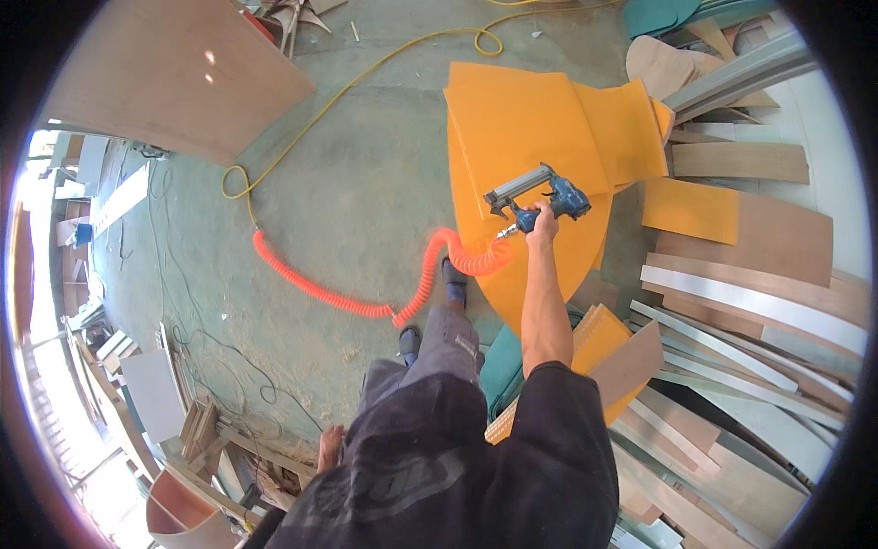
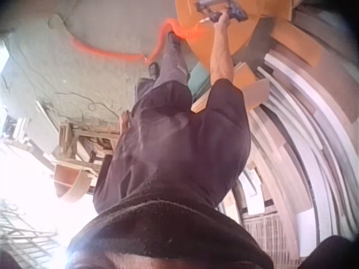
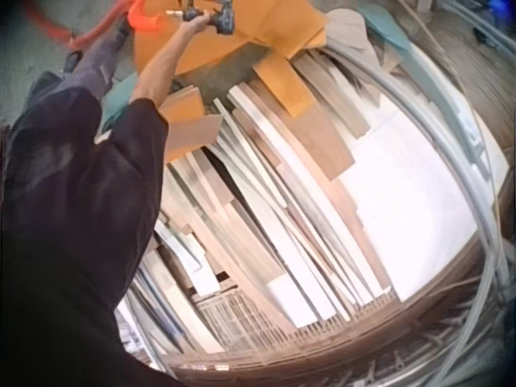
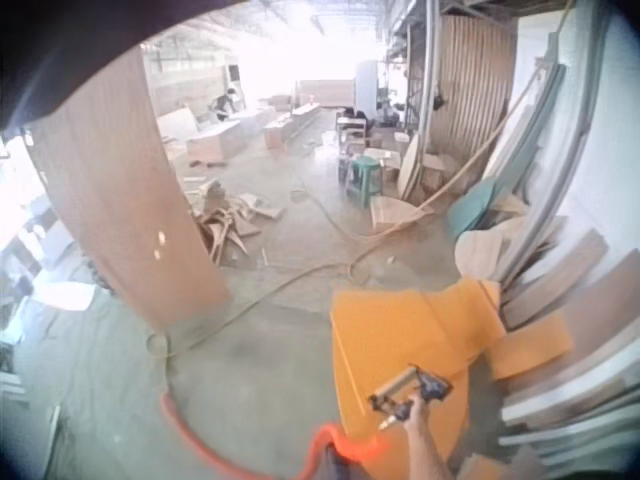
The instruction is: The person measures curved wooden panels with a tape measure, carries them, and uses a pneumatic nailer to attach pieces together. They also handle various tools including a drill and a sander on a workbench.
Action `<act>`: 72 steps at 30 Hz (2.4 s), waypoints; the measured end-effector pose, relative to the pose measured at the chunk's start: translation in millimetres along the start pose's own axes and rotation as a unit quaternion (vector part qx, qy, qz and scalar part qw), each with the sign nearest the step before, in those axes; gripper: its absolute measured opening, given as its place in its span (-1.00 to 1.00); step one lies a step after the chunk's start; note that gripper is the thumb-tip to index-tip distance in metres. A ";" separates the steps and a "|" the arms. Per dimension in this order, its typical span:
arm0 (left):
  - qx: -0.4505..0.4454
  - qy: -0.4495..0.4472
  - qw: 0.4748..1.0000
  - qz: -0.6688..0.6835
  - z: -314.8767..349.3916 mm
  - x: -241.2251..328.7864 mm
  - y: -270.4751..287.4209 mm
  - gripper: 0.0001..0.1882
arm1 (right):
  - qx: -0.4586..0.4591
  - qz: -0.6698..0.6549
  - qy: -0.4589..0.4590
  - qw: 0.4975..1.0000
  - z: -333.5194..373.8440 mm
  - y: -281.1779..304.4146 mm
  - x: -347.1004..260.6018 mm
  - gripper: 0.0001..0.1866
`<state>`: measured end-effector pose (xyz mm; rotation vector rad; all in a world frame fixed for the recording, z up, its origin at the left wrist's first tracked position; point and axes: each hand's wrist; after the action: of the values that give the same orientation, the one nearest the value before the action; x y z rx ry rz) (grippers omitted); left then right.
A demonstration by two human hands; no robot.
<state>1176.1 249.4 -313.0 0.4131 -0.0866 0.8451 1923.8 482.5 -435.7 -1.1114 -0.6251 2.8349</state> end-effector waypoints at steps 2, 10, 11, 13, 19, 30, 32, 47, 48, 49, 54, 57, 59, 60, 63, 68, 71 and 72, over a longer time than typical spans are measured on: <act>0.015 0.095 0.981 0.166 33.7 52.7 -16.9 -0.62 | -0.024 -0.010 -0.016 1.000 -55.2 -1.9 5.5 -0.83; 0.021 0.152 0.967 0.204 70.1 81.3 -51.0 -0.61 | 0.013 -0.103 -0.011 0.995 -148.7 -19.8 17.1 -0.76; 0.024 0.155 0.964 0.213 75.6 86.0 -58.3 -0.61 | 0.028 -0.100 -0.014 0.994 -152.7 -23.8 15.2 -0.74; 0.029 0.159 0.961 0.226 83.3 94.9 -68.1 -0.60 | 0.059 -0.097 -0.018 0.993 -158.4 -29.6 12.1 -0.69; 0.038 0.115 0.977 0.178 76.5 81.2 -91.5 -0.59 | 0.105 0.053 0.001 0.993 -156.7 -32.3 7.4 -0.54; 0.157 0.041 0.967 0.195 70.4 65.9 -97.4 -0.57 | -0.152 0.753 0.163 0.619 -132.5 105.4 10.1 -0.52; 0.192 0.016 0.941 0.277 66.3 55.6 -117.4 -0.57 | -0.093 0.872 0.118 0.466 -52.2 81.0 21.3 -0.45; 0.204 0.220 0.785 0.542 24.7 -254.5 -236.4 -0.62 | -0.325 0.791 -0.212 0.472 319.7 9.5 229.8 -0.75; 0.250 0.235 0.761 0.550 23.4 -271.9 -242.9 -0.61 | -0.365 0.827 -0.190 0.382 346.2 4.3 247.1 -0.75; 0.302 0.243 0.753 0.531 22.6 -291.1 -219.3 -0.61 | -0.400 0.842 -0.173 0.317 366.8 5.4 264.2 -0.75; 0.373 0.249 0.655 0.608 22.4 -300.0 -201.0 -0.61 | -0.698 0.684 -0.108 0.183 366.7 1.8 357.6 -0.75; 0.336 0.184 0.639 0.667 7.3 -276.1 -169.2 -0.62 | -0.651 0.734 -0.111 0.156 412.1 -25.7 372.0 -0.75; 0.357 0.130 0.643 0.666 2.6 -249.8 -141.6 -0.63 | -0.625 0.758 -0.119 0.145 435.3 -41.6 394.9 -0.74; 0.361 0.123 0.668 0.639 -1.4 -234.0 -130.0 -0.63 | -0.607 0.772 -0.125 0.142 443.4 -48.6 405.3 -0.74; 0.261 0.018 0.749 0.609 -0.4 -248.3 -97.1 -0.61 | -0.545 0.812 -0.145 0.150 464.0 -66.1 443.2 -0.74; 0.354 0.138 0.714 0.588 -43.8 -331.5 -71.6 -0.64 | -0.499 0.838 -0.163 0.145 524.4 -101.3 562.7 -0.73; 0.303 0.108 0.516 0.794 -26.5 -405.4 16.5 -0.76 | -0.502 0.832 -0.167 0.167 564.9 -116.2 627.0 -0.74; 0.312 0.058 0.495 0.809 -23.0 -434.9 36.4 -0.79 | -0.509 0.826 -0.170 0.174 589.3 -120.3 649.2 -0.75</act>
<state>857.8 -28.3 -425.2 0.9687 -0.0088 2.8781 1039.1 496.8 -418.1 0.1643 0.4173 -0.2644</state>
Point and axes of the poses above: each hand's wrist, its own z-axis away from the middle knuckle, its own y-axis out of the back of the hand, x = y × z, and after that the axes turned 7 degrees about -x, right-handed
